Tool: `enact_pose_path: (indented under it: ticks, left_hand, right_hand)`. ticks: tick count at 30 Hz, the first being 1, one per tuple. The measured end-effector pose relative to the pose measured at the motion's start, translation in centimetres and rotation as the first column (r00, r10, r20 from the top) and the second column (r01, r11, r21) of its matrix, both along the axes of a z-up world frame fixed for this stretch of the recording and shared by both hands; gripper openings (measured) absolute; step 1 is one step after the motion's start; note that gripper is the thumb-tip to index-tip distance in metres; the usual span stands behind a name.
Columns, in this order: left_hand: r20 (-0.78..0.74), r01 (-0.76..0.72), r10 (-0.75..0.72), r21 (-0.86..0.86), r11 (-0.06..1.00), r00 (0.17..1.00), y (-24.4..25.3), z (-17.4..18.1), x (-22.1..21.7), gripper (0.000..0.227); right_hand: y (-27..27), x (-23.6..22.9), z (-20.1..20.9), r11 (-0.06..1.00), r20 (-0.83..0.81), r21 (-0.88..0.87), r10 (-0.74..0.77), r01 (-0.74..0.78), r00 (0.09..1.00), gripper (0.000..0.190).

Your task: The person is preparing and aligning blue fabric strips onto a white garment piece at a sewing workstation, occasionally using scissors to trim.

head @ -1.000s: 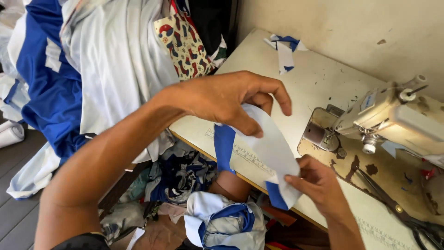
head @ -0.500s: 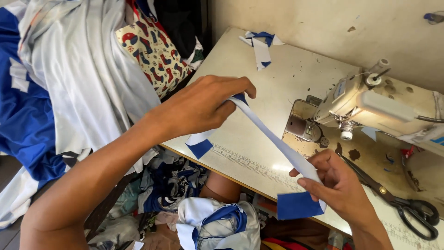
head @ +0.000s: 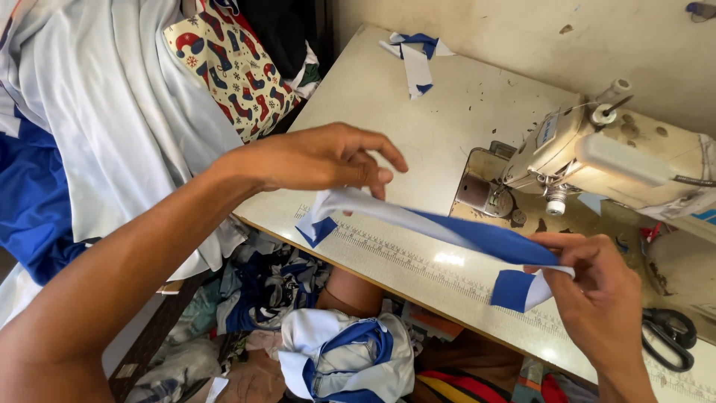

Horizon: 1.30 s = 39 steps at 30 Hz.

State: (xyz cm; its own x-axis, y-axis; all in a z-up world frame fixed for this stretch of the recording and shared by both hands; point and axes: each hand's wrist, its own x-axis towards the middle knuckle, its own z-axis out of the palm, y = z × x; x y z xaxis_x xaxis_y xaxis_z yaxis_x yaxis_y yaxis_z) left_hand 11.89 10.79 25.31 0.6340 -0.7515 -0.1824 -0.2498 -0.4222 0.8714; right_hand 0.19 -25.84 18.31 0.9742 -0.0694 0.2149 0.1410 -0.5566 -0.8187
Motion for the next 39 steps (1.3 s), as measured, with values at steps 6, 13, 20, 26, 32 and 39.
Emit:
enact_pose_path:
  ticks: [6, 13, 20, 26, 32, 39]
  left_hand:
    - [-0.115, 0.129, -0.102, 0.264, 0.956, 0.988, -1.0, -1.0, 0.6, 0.039]
    - [-0.09, 0.093, -0.064, 0.364, 0.927, 0.994, -1.2, -1.0, 0.6, 0.015]
    - [0.553, -0.122, 0.113, -0.021, 0.992, 0.825, -0.9, -3.5, -0.2, 0.029]
    - [0.088, -0.135, 0.173, -0.334, 0.933, 0.981, -0.7, -5.8, -0.4, 0.033]
    - [-0.026, -0.133, 0.131, -0.258, 0.957, 0.991, 0.7, -3.7, -0.4, 0.03]
    - [0.277, -0.177, 0.12, 0.191, 0.965, 0.953, -2.5, -0.8, -1.7, 0.033]
  right_hand:
    - [-3.8, 0.2, -2.6, 0.978, 0.063, 0.118, 0.167, -0.174, 0.984, 0.028]
    - [-7.4, -0.1, -2.7, 0.862, -0.184, 0.439, 0.361, -0.252, 0.914, 0.023]
    - [-6.0, -0.4, -4.1, 0.66, -0.035, 0.685, 0.453, -0.308, 0.891, 0.012]
    - [-4.1, 0.0, -3.3, 0.693, -0.082, 0.686, 0.38, -0.224, 0.921, 0.03]
    - [-3.1, 0.9, -2.2, 0.97, -0.28, 0.231, 0.146, -0.081, 0.949, 0.035]
    - [-3.6, 1.5, -1.5, 0.988, -0.127, -0.062, 0.135, -0.143, 0.983, 0.015]
